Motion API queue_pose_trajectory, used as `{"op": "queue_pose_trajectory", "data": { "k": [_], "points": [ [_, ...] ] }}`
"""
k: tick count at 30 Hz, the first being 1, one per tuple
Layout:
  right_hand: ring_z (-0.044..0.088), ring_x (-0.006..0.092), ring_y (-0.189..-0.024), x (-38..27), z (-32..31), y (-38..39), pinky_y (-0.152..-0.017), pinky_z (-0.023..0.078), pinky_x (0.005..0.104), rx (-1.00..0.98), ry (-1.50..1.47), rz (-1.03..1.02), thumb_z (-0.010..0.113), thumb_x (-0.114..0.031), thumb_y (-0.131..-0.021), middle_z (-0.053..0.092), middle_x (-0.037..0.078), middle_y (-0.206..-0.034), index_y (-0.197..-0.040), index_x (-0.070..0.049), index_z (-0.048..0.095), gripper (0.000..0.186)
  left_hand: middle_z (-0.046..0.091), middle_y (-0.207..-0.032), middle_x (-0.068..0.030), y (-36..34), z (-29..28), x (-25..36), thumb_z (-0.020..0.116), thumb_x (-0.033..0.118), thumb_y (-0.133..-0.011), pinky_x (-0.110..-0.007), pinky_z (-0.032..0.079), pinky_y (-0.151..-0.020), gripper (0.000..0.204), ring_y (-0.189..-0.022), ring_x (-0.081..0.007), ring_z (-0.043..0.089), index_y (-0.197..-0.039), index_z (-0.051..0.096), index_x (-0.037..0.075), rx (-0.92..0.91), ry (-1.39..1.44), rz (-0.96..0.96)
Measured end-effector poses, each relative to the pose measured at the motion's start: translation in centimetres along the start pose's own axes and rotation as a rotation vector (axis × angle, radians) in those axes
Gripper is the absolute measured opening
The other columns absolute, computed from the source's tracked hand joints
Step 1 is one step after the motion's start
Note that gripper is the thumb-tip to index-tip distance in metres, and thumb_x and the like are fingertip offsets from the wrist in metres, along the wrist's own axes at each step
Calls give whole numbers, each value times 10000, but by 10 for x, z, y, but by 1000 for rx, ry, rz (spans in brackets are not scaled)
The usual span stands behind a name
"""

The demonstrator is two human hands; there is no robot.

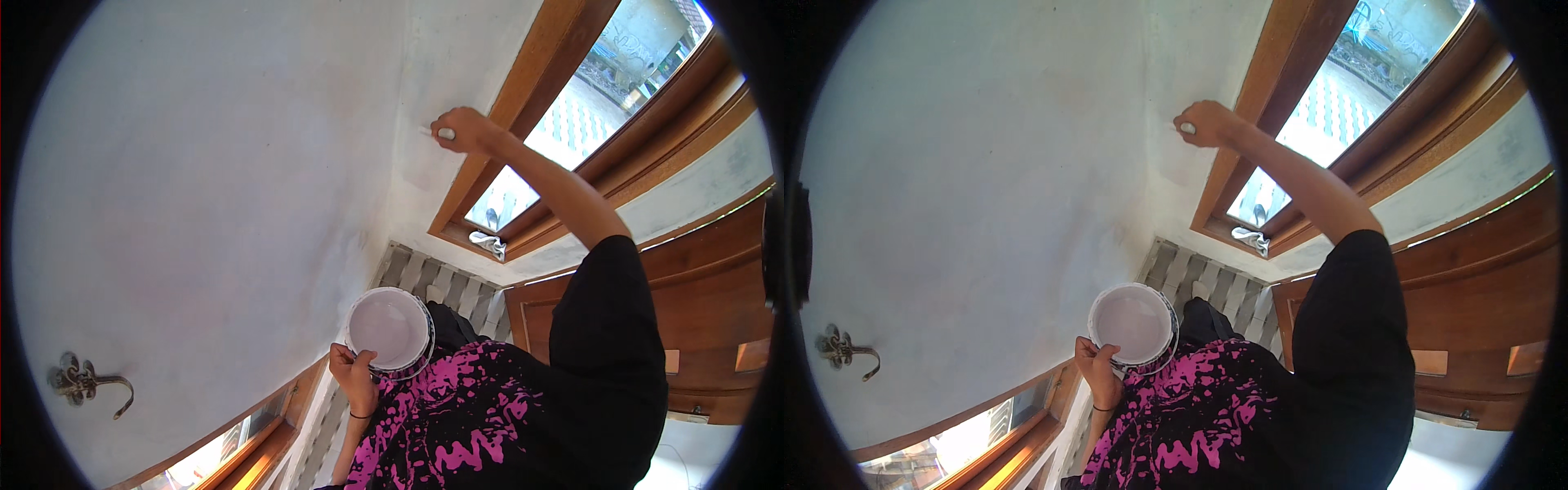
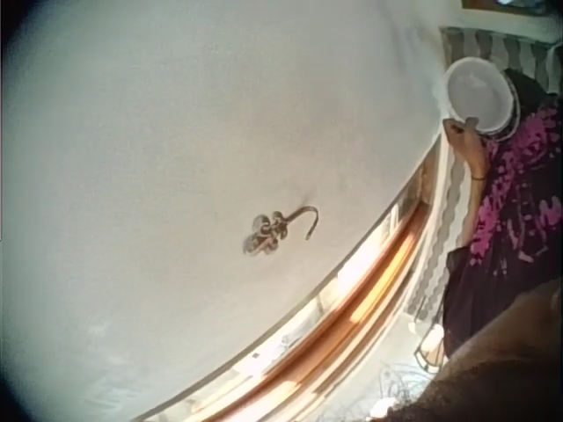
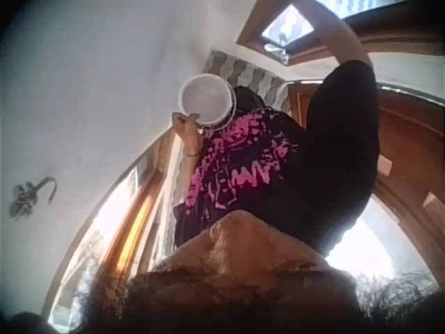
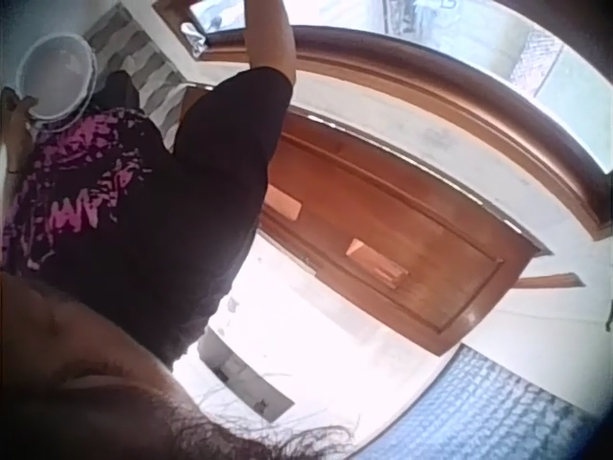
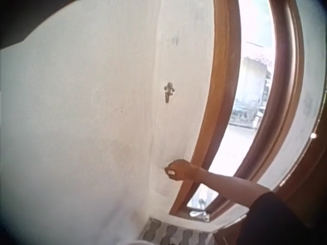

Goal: Apply white paint to the indoor wall using a brush.

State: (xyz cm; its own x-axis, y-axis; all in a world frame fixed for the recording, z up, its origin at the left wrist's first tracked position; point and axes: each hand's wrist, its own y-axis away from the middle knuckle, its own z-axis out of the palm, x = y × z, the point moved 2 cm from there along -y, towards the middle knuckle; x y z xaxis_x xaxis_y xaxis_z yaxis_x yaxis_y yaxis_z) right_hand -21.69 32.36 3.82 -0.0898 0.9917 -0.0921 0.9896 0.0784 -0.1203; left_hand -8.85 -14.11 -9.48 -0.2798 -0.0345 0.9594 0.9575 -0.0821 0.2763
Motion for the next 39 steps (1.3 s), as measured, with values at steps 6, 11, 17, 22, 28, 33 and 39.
{"op": "queue_pose_trajectory", "data": {
  "k": [6, 11, 17, 22, 28, 33, 39],
  "points": [
    [646, 286, -972, -3, -110, 13, -907, 490, 383, 146, 84, -25, 742, -178, -828, 703, 92, -1006, -948, -109, 728, 139, 333, -724, 34, 4, 4, 7, 659, -67, -634, -246, 300, -600, 364, -663, -83, 338, -744, 355, 102, 4, 39, -31],
    [631, 241, -1053, -23, -200, 11, -955, 482, 368, 83, 175, 80, 753, -162, -841, 699, 66, -1063, -968, -106, 726, 142, 315, -726, 37, 1, 3, 4, 661, -68, -631, -249, 281, -591, 371, -661, -83, 313, -744, 352, 101, -11, 5, 1],
    [646, 171, -687, -94, -265, 16, -668, 512, 348, 136, 364, -8, 682, -133, -820, 685, 94, -749, -848, -25, 712, 116, 313, -725, 35, 0, 1, -2, 662, -76, -630, -246, 281, -594, 374, -665, -83, 313, -735, 351, 103, 14, -2, 0],
    [671, 248, -920, -84, -142, 17, -891, 520, 377, 170, -90, 92, 726, -187, -862, 708, 84, -1024, -958, -73, 717, 149, 333, -723, 33, -1, 1, -5, 656, -83, -631, -242, 296, -605, 369, -667, -85, 335, -742, 357, 102, 31, 34, -3],
    [642, 354, -855, -17, 110, 14, -759, 511, 470, 103, -377, -78, 619, -185, -820, 655, 145, -852, -921, -100, 680, 145, 368, -731, 29, 2, 2, -5, 646, -91, -624, -242, 323, -636, 362, -685, -93, 370, -757, 371, 102, 69, -47, -29],
    [643, 367, -852, -6, 230, 8, -756, 520, 482, -117, -137, -102, 609, -161, -806, 633, 150, -884, -994, -97, 634, 200, 382, -736, 28, 9, 7, 2, 645, -86, -622, -247, 328, -647, 355, -686, -96, 373, -764, 379, 102, 145, -20, -68],
    [645, 367, -889, 36, 209, 9, -772, 524, 479, -170, 42, -113, 635, -173, -792, 629, 148, -918, -1024, -83, 630, 249, 322, -695, 37, 9, 13, 7, 689, -44, -612, -259, 269, -579, 381, -644, -93, 303, -710, 350, 99, 211, -28, -62]
  ]
}}
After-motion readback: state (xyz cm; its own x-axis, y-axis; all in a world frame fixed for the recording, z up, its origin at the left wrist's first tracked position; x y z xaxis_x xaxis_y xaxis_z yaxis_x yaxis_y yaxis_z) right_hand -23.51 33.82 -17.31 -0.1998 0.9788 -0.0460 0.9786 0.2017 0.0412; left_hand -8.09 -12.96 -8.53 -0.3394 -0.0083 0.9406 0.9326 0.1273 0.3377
